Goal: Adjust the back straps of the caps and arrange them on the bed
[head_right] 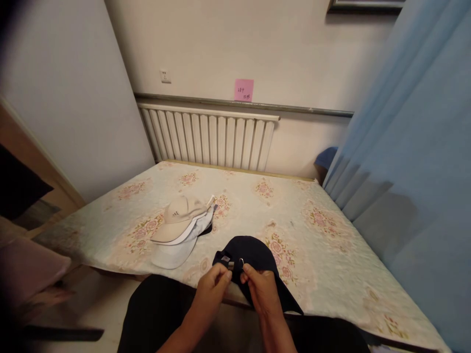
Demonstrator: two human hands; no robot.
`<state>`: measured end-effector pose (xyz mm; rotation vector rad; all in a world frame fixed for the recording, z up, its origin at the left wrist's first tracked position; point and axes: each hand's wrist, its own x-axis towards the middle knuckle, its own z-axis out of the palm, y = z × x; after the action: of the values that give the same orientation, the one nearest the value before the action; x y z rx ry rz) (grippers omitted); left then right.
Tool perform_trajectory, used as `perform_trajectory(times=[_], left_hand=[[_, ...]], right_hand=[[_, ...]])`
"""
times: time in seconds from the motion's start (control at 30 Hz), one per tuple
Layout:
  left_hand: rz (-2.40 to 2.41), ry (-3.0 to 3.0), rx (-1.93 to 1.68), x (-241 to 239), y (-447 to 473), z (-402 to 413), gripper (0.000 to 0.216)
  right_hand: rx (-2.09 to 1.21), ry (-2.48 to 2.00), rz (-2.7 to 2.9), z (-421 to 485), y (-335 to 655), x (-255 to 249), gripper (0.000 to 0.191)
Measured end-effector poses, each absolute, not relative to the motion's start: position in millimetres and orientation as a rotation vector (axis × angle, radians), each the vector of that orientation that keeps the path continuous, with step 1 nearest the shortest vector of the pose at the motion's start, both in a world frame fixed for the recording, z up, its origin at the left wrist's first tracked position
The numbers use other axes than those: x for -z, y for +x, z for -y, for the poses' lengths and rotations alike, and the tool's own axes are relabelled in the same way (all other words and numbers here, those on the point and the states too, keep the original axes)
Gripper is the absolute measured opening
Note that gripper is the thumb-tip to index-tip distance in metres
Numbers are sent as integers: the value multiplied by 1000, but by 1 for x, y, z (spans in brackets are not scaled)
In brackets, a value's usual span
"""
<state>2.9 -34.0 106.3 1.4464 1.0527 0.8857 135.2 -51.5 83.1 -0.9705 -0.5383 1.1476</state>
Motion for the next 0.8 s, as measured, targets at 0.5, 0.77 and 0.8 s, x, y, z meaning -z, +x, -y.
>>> perform_trajectory(times=[0.5, 0.77, 0.8], left_hand=[[-392, 271, -971, -93, 23, 38, 10], [-468, 258, -962, -100, 20, 28, 13], [-468, 258, -963, -101, 20, 26, 14]], right_hand=[[-1182, -842, 341, 52, 119, -88, 33], [-1115, -761, 191, 49, 110, -88, 28], [-1117, -750, 172, 49, 109, -89, 27]])
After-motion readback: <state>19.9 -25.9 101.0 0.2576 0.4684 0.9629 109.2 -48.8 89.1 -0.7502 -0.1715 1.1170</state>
